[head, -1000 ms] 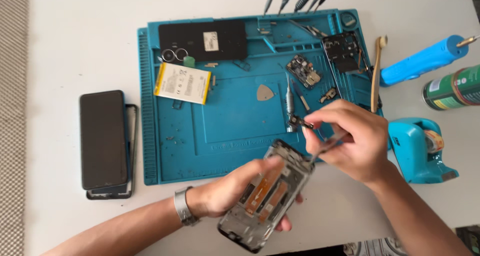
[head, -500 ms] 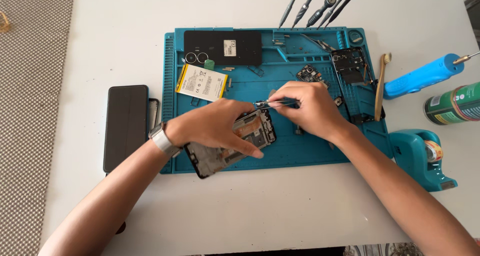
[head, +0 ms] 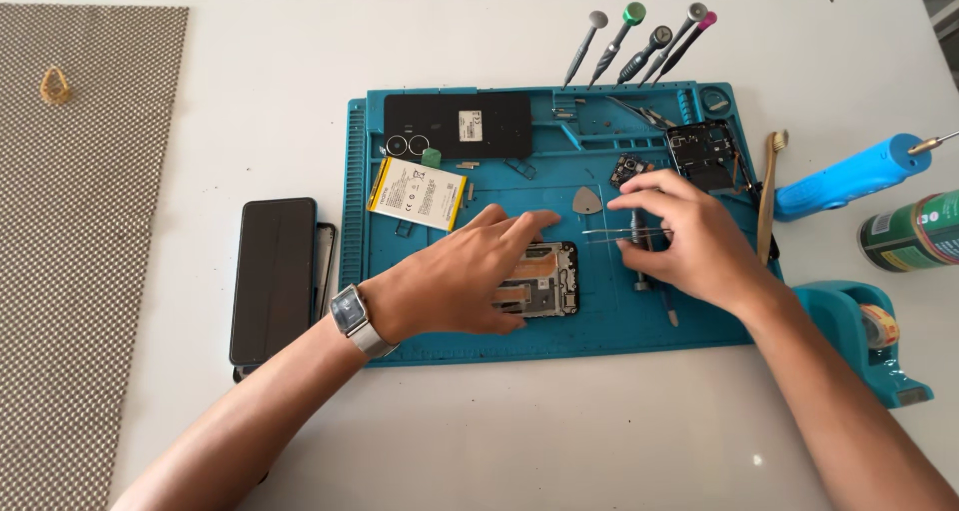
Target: The person disassembles a smartphone on a blue work mat, using a screwdriver to remove screws and a plastic pry tool to separate internal components. They use tweezers to lift a ribbon cable and a toothbrush to clean the interior. The phone remains partially disassembled at the end.
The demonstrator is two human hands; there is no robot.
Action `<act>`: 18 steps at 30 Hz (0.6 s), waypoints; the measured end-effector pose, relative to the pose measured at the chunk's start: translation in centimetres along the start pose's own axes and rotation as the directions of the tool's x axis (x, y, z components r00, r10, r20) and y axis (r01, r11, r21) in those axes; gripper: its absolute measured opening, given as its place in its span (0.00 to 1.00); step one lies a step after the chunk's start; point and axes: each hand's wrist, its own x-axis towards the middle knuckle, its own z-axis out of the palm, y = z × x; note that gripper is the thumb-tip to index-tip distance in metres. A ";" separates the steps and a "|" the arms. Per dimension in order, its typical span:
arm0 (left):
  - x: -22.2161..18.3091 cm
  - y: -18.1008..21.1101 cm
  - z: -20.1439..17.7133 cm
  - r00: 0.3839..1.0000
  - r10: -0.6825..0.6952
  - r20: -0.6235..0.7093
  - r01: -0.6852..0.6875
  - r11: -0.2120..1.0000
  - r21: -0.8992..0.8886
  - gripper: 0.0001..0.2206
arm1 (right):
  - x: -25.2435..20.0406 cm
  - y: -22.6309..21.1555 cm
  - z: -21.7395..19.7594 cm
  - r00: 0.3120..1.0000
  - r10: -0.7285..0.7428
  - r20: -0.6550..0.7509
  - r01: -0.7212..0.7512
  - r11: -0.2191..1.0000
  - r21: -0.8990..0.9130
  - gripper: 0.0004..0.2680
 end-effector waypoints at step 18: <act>-5.2 6.5 13.2 0.830 0.540 -0.139 -0.557 0.815 -0.160 0.14 | -0.5 -1.2 2.0 0.956 -0.155 -0.250 0.087 0.960 -0.266 0.08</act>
